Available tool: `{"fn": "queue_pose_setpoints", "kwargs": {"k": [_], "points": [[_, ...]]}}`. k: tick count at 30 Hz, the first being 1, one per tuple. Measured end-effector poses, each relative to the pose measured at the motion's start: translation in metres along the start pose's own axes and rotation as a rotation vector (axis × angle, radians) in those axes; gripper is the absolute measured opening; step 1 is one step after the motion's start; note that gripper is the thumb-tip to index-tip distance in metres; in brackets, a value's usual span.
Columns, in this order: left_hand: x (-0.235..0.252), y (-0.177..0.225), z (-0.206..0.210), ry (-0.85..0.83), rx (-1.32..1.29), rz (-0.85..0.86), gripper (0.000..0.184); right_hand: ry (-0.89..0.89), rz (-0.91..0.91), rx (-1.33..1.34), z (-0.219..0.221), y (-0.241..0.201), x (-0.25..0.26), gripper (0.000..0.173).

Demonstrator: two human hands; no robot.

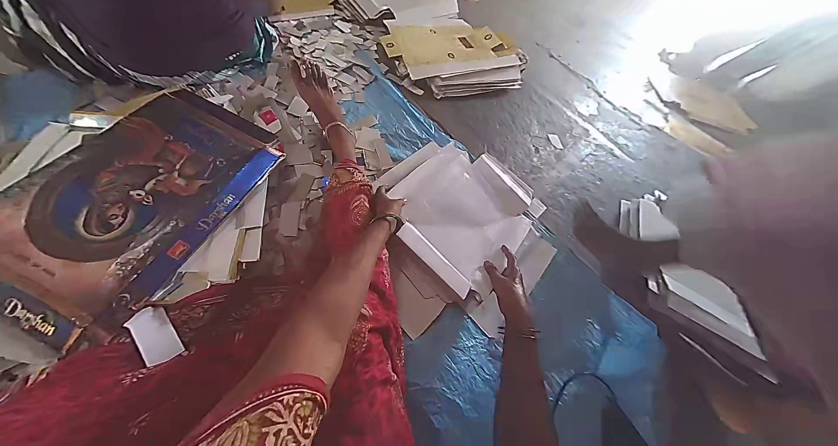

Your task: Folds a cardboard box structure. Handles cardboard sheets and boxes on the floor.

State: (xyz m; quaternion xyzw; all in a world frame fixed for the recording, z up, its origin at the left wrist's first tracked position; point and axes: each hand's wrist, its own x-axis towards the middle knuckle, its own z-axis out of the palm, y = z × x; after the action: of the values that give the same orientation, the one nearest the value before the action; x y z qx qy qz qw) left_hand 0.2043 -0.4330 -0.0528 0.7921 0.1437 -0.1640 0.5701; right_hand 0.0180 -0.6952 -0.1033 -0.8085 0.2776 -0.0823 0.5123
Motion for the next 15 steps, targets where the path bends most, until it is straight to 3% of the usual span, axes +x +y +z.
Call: {"fn": "queue_pose_setpoints", "kwargs": {"k": [4, 7, 8, 11, 13, 15], "points": [[-0.004, 0.001, -0.003, -0.182, 0.348, 0.005, 0.053, 0.035, 0.121, -0.535, -0.011, -0.014, -0.003, 0.062], [-0.001, 0.0, -0.006, -0.179, 0.389, -0.012, 0.051, 0.073, 0.244, -0.897, -0.009, -0.042, -0.008, 0.072], [-0.002, 0.001, -0.007, -0.167, 0.397, -0.021, 0.051, 0.123, 0.159, -0.944, -0.009, -0.048, -0.009, 0.075], [-0.017, 0.017, -0.011, -0.178, 0.437, -0.054, 0.051, 0.282, -0.356, -0.865, 0.0, -0.073, -0.001, 0.072], [-0.041, 0.041, -0.018, -0.2, 0.479, -0.093, 0.051, 0.228, -0.472, -0.772, 0.02, -0.113, 0.006, 0.072], [-0.042, 0.041, -0.016, -0.175, 0.449, -0.094, 0.051, 0.261, -0.497, -0.747, 0.051, -0.13, 0.023, 0.075]]}}
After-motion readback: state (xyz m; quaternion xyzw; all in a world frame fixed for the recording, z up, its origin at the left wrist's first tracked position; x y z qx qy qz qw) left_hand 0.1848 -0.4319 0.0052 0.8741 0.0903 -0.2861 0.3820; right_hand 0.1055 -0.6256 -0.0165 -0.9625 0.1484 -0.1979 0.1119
